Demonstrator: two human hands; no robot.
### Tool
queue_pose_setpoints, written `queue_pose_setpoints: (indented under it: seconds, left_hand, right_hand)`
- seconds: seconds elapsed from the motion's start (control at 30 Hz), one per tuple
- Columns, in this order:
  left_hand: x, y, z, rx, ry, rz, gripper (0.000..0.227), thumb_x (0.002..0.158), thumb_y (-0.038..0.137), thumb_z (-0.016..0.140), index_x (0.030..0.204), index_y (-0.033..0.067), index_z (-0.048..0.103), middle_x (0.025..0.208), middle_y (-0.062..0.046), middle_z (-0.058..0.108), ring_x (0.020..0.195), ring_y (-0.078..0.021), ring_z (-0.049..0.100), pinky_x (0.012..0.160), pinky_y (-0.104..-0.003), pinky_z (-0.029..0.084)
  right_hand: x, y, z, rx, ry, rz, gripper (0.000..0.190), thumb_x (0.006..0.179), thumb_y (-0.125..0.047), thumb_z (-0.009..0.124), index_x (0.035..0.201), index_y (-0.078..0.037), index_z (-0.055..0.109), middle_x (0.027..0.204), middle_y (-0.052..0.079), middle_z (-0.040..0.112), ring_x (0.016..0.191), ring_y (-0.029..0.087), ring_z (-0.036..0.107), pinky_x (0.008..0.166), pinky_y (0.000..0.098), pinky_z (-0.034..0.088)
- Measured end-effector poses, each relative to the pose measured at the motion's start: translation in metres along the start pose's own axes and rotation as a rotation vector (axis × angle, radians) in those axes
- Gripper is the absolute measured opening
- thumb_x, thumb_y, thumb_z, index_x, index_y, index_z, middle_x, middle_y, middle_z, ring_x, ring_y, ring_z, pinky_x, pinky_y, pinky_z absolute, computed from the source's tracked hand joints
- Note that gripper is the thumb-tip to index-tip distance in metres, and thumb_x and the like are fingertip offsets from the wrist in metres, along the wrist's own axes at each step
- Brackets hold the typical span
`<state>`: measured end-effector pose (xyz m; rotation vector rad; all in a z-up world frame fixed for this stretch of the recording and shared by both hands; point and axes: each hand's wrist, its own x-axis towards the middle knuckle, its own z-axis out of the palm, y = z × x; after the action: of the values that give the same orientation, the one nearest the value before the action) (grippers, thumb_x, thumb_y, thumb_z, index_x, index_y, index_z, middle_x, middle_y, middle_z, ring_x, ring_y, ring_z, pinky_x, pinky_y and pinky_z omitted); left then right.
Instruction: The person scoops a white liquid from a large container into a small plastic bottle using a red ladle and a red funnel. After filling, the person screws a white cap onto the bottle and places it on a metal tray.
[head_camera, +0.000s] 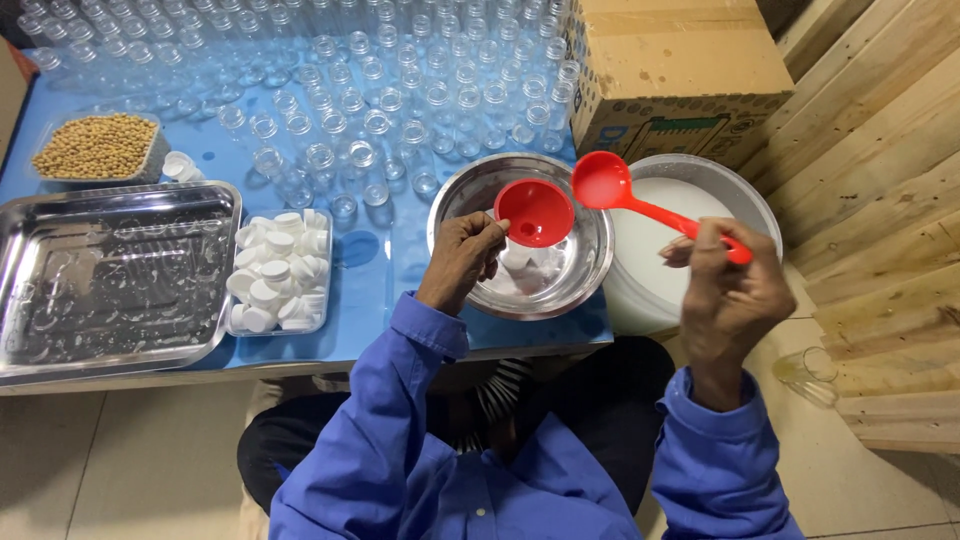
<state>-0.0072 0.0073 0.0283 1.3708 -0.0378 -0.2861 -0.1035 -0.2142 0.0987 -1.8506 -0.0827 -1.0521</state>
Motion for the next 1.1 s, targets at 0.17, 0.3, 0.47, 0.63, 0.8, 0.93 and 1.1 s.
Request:
queue_pose_setpoints:
  seconds: [0.17,0.3,0.47,0.63,0.8,0.93,1.1]
  left_hand:
    - [0.015,-0.028,-0.004,-0.037,0.046,0.111,0.031,0.094,0.021,0.073,0.072,0.0023,0.062,0.052,-0.007,0.049,0.043,-0.0141,0.055,0.036,-0.022,0.041]
    - [0.016,-0.029,-0.005,-0.044,0.045,0.109,0.031,0.093,0.020,0.072,0.072,0.0012,0.062,0.051,-0.007,0.048,0.042,-0.0151,0.056,0.036,-0.023,0.040]
    - [0.016,-0.029,-0.005,-0.053,0.049,0.109,0.031,0.093,0.020,0.072,0.071,0.0006,0.063,0.051,-0.007,0.048,0.041,-0.0153,0.056,0.035,-0.023,0.040]
    - [0.015,-0.028,-0.005,-0.046,0.045,0.105,0.032,0.094,0.021,0.071,0.073,-0.0011,0.064,0.050,-0.007,0.047,0.041,-0.0154,0.055,0.036,-0.023,0.040]
    - [0.016,-0.027,-0.003,-0.048,0.036,0.097,0.030,0.094,0.020,0.070,0.073,-0.0002,0.063,0.051,-0.007,0.048,0.041,-0.0154,0.056,0.036,-0.023,0.040]
    - [0.013,-0.023,-0.004,-0.040,0.040,0.095,0.029,0.094,0.020,0.070,0.073,0.0009,0.063,0.052,-0.006,0.048,0.042,-0.0149,0.055,0.037,-0.023,0.040]
    - [0.014,-0.025,-0.004,-0.041,0.044,0.092,0.031,0.094,0.020,0.072,0.071,0.0018,0.061,0.052,-0.007,0.047,0.042,-0.0149,0.054,0.036,-0.023,0.039]
  right_hand:
    - [-0.012,0.010,0.011,-0.132,-0.150,-0.277,0.010,0.098,-0.002,0.077,0.108,0.002,0.076,0.077,0.020,0.073,0.069,0.033,0.074,0.058,0.0398,0.058]
    - [-0.015,0.002,0.023,-0.186,-0.363,-0.568,0.017,0.088,-0.005,0.083,0.104,-0.001,0.079,0.075,0.015,0.073,0.062,0.032,0.072,0.050,0.0380,0.058]
    - [-0.016,0.006,0.023,-0.229,-0.365,-0.702,0.018,0.090,-0.010,0.081,0.106,-0.002,0.078,0.074,0.010,0.069,0.060,0.026,0.070,0.049,0.0350,0.057]
    - [-0.014,-0.006,0.023,-0.247,-0.397,-0.755,0.009,0.094,-0.011,0.075,0.101,-0.005,0.076,0.075,0.007,0.067,0.061,0.025,0.070,0.054,0.0341,0.058]
    - [-0.023,0.006,0.019,-0.085,-0.267,-0.568,0.011,0.091,-0.002,0.079,0.101,0.000,0.079,0.082,0.013,0.076,0.065,0.029,0.073,0.057,0.0365,0.058]
    - [-0.040,0.057,-0.004,-0.086,-0.093,-0.414,0.016,0.096,-0.006,0.079,0.107,0.004,0.075,0.091,0.016,0.077,0.075,0.028,0.075,0.063,0.0377,0.057]
    - [-0.028,0.079,-0.019,-0.227,0.057,-0.263,0.003,0.107,0.010,0.071,0.109,0.009,0.073,0.080,0.019,0.074,0.072,0.030,0.074,0.064,0.0368,0.060]
